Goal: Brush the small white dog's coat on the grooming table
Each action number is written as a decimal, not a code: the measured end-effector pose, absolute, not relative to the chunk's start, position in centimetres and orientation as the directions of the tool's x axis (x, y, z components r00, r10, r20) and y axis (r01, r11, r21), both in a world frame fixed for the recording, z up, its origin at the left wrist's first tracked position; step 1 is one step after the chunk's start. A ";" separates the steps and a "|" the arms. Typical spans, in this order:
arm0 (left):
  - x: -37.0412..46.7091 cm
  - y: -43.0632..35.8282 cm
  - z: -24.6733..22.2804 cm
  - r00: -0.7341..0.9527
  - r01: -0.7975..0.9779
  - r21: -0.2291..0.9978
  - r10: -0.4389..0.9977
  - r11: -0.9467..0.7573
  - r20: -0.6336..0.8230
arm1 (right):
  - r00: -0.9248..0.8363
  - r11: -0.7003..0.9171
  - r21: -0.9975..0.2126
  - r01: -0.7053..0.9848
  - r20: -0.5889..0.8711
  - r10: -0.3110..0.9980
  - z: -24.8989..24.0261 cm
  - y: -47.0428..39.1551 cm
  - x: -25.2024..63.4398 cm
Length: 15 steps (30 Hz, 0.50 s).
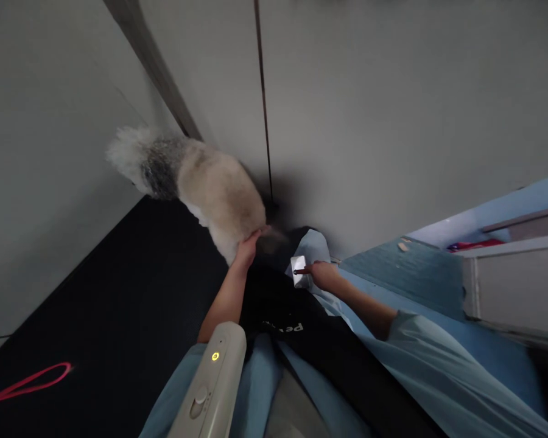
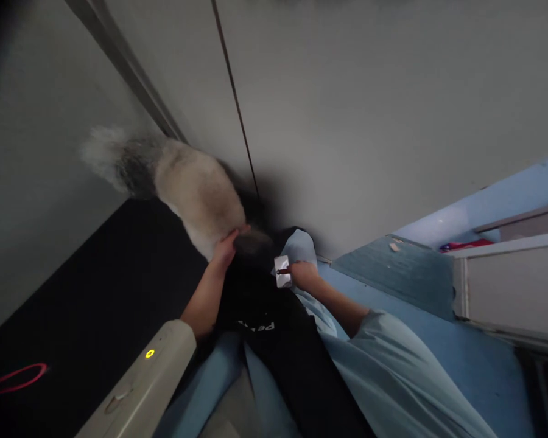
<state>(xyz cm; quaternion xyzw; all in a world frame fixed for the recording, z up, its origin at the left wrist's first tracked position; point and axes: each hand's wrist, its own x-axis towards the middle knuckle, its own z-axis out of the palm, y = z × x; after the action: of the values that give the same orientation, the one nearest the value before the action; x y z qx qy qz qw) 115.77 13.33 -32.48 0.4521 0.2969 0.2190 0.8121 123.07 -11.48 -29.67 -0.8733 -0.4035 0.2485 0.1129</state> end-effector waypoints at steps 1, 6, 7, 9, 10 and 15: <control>115.7 13.5 -32.4 0.707 -0.079 0.864 0.639 0.498 -0.303 | 0.543 -0.635 -0.405 0.658 -0.328 0.773 -28.9 -10.9 123.1; 115.5 14.2 -30.8 0.674 0.058 0.772 0.545 0.633 -0.498 | 0.544 -0.484 -0.475 0.735 -0.014 0.839 -28.1 -5.2 122.7; 115.5 14.2 -30.4 0.701 0.044 0.753 0.516 0.657 -0.492 | 0.557 -0.496 -0.468 0.731 -0.010 0.830 -28.9 -5.2 122.5; 115.5 13.8 -29.7 0.754 0.003 0.727 0.476 0.686 -0.453 | 0.592 -0.588 -0.421 0.691 -0.138 0.794 -30.7 -7.3 122.2; 115.6 13.6 -29.6 0.764 -0.009 0.723 0.471 0.691 -0.441 | 0.603 -0.643 -0.378 0.666 -0.234 0.762 -31.5 -8.9 122.2; 115.5 13.4 -29.8 0.659 0.004 0.759 0.569 0.651 -0.492 | 0.627 -0.680 -0.363 0.637 -0.269 0.731 -30.8 -12.3 122.2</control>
<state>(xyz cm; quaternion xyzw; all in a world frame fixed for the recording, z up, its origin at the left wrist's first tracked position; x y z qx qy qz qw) 115.48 13.40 -29.83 0.3811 0.3761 0.1706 0.8272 122.24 -12.29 -30.84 -0.8944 -0.3823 0.2004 0.1171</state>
